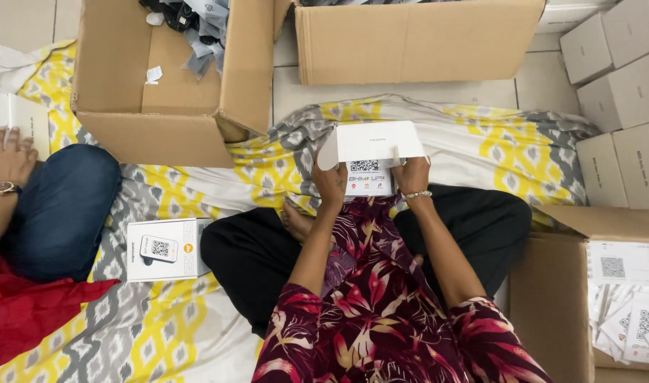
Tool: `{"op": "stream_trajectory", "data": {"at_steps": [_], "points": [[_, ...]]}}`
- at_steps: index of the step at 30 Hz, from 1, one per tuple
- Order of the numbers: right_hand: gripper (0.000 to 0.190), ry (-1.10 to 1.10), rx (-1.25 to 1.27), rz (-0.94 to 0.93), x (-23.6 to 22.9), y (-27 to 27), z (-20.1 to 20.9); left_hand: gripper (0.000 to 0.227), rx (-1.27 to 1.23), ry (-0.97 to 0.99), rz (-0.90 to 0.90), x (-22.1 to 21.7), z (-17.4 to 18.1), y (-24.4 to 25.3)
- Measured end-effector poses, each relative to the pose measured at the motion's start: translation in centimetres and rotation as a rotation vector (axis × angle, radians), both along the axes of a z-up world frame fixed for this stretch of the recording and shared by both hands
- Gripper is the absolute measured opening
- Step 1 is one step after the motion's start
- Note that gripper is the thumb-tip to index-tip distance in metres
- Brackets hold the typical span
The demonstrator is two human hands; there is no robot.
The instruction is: The person labels and packs electronic devices into boxes.
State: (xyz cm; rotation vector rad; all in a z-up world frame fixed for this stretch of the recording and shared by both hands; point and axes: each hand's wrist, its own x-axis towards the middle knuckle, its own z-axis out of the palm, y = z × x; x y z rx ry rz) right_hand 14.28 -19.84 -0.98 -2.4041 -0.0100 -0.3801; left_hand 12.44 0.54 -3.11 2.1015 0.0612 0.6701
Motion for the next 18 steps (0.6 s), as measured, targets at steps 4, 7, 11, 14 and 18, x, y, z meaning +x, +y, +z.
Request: {"op": "stream_trajectory", "data": {"at_steps": [4, 7, 11, 14, 18], "points": [[0.013, -0.019, -0.015, 0.026, -0.3, -0.7, -3.3, 0.028, -0.034, 0.015, -0.067, -0.5, -0.8, 0.1], [0.015, -0.009, 0.041, 0.044, -0.2, -1.3, -5.0, 0.038, -0.114, -0.084, -0.132, -0.8, -0.8, 0.5], [0.026, 0.206, 0.032, 0.147, -0.6, -2.7, -1.2, 0.061, -0.373, 0.332, -0.363, -0.5, -2.9, 2.9], [0.041, 0.469, 0.406, 0.329, 0.4, -7.8, -2.7, 0.085, -0.652, 0.546, -0.562, -0.9, -6.0, 6.0], [0.039, 0.477, 0.553, 0.401, 2.4, -9.4, 0.9, 0.101, -0.455, 0.651, -0.556, -0.9, -0.9, 8.0]]}}
